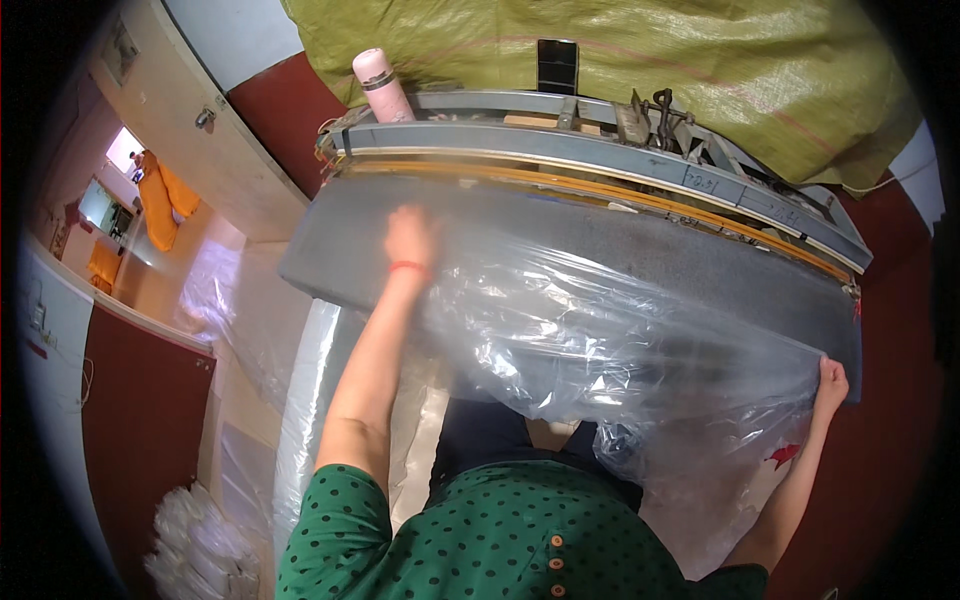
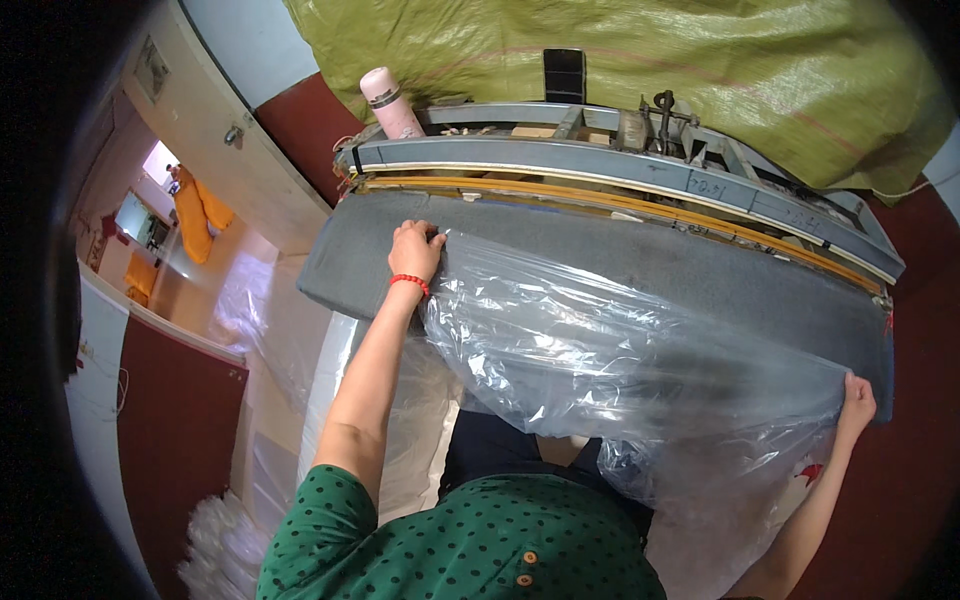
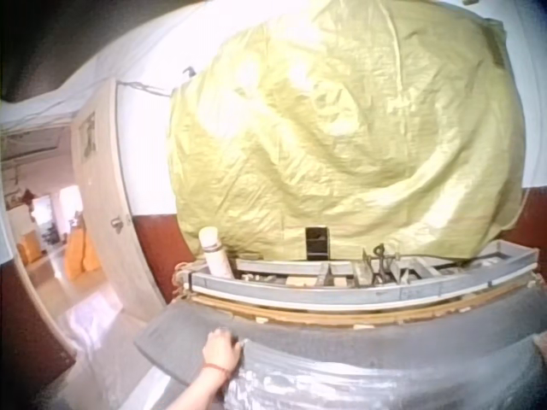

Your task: Operating a heat sealing machine to seal and pack large plastic bags.

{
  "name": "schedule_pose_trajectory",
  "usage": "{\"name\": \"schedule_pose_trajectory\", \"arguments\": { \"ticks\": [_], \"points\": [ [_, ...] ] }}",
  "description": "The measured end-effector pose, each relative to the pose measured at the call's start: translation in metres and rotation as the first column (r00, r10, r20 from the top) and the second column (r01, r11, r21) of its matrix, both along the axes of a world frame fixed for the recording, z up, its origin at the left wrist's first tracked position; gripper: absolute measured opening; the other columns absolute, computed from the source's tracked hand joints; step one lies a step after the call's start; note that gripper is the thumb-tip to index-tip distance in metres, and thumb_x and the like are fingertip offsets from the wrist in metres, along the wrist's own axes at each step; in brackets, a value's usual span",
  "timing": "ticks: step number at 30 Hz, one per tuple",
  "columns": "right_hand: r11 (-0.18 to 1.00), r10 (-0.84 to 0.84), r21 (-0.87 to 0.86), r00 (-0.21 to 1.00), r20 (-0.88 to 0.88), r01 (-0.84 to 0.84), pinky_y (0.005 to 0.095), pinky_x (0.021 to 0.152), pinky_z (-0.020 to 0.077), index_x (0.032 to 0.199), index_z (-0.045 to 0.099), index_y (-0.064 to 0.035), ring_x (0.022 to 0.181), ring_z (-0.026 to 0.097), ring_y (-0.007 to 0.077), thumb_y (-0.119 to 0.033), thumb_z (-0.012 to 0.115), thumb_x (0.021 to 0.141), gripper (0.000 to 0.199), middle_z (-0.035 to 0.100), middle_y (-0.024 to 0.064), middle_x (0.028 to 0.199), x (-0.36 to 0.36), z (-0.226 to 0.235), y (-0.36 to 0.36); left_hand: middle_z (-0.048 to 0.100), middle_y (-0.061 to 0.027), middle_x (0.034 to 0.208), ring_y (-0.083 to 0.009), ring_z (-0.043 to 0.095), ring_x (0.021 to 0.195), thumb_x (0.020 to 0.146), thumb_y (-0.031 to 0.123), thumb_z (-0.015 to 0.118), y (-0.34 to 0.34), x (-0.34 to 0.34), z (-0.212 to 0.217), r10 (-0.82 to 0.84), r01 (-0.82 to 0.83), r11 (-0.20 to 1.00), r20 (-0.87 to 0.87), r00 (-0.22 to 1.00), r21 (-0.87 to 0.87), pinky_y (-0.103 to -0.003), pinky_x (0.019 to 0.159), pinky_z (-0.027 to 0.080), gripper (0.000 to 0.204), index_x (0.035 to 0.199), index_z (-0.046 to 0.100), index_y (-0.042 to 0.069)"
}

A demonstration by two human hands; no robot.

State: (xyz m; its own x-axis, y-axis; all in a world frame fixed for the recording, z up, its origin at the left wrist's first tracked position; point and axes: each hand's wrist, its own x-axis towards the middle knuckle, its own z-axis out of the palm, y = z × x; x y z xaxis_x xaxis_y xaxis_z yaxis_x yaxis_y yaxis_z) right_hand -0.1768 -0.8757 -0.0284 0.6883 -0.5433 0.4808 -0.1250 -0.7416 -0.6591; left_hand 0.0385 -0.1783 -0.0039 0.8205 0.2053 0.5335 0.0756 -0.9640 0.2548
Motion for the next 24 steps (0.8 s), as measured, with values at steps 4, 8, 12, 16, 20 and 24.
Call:
{"name": "schedule_pose_trajectory", "arguments": {
  "ticks": [4,8,12,16,20,24],
  "points": [
    [0.993,-0.093,0.074,0.994,0.049,0.089,0.0191,0.059,0.0362,0.071,0.055,-0.0023,0.062,0.041,0.0054,-0.022,0.059,0.081,0.022,0.048,-0.0041,0.064,0.035,-0.003,-0.016,0.057,-0.0124,0.082,-0.0316,0.053,0.084,0.076,0.018,0.056,-0.016,0.005,-0.006,-0.036,0.037,0.999,-0.088,0.995,0.015,-0.04,0.07,0.044,0.017,0.084,0.055,0.004],
    [0.908,-0.193,0.401,0.969,0.152,0.118,0.0214,0.06,0.04,0.078,0.058,-0.0048,0.062,0.048,0.0076,-0.024,0.058,0.081,0.019,0.053,-0.0018,0.066,0.09,-0.01,-0.028,0.056,-0.017,0.078,-0.0323,0.054,0.076,0.081,0.018,0.047,-0.027,0.026,-0.016,0.114,0.009,0.863,0.211,0.971,-0.506,-0.039,0.069,0.043,0.016,0.084,0.05,0.002],
    [0.994,-0.109,0.041,0.942,0.317,0.101,0.0228,0.059,0.0404,0.077,0.056,-0.004,0.063,0.049,0.0095,-0.021,0.057,0.082,0.018,0.054,0.001,0.071,0.153,-0.008,0.015,0.054,-0.0183,0.074,-0.0307,0.053,0.067,0.084,0.019,0.045,0.005,0.067,-0.024,0.128,0.123,0.836,0.407,0.904,-0.535,-0.038,0.066,0.042,0.019,0.081,0.048,0.0],
    [0.97,-0.039,0.238,0.921,0.388,-0.059,0.0213,0.056,0.0387,0.076,0.054,-0.0038,0.061,0.047,0.0067,-0.018,0.059,0.08,0.015,0.053,0.0008,0.067,0.199,-0.012,0.035,0.053,-0.0217,0.074,-0.0356,0.052,0.07,0.085,0.019,0.041,0.031,0.107,-0.027,0.111,0.077,0.882,0.364,0.925,-0.466,-0.04,0.065,0.041,0.022,0.079,0.047,-0.002],
    [0.951,-0.138,0.305,0.941,0.309,0.039,0.0194,0.054,0.0373,0.073,0.05,-0.0042,0.056,0.044,0.005,-0.015,0.061,0.078,0.016,0.05,-0.0015,0.063,0.213,-0.004,0.051,0.055,-0.0168,0.068,-0.0275,0.053,0.063,0.083,0.02,0.046,0.038,0.124,-0.032,0.084,0.095,0.873,0.341,0.936,-0.478,-0.035,0.062,0.042,0.022,0.076,0.049,-0.001],
    [0.953,-0.127,0.301,0.885,0.448,-0.015,0.0208,0.049,0.0376,0.073,0.047,-0.0049,0.052,0.043,0.0056,-0.011,0.061,0.077,0.016,0.05,-0.0008,0.062,0.218,-0.024,0.016,0.055,-0.0126,0.069,-0.023,0.053,0.066,0.081,0.02,0.049,0.044,0.13,-0.037,0.074,0.096,0.814,0.266,0.961,-0.572,-0.032,0.065,0.043,0.021,0.078,0.049,0.0]
  ]
}}
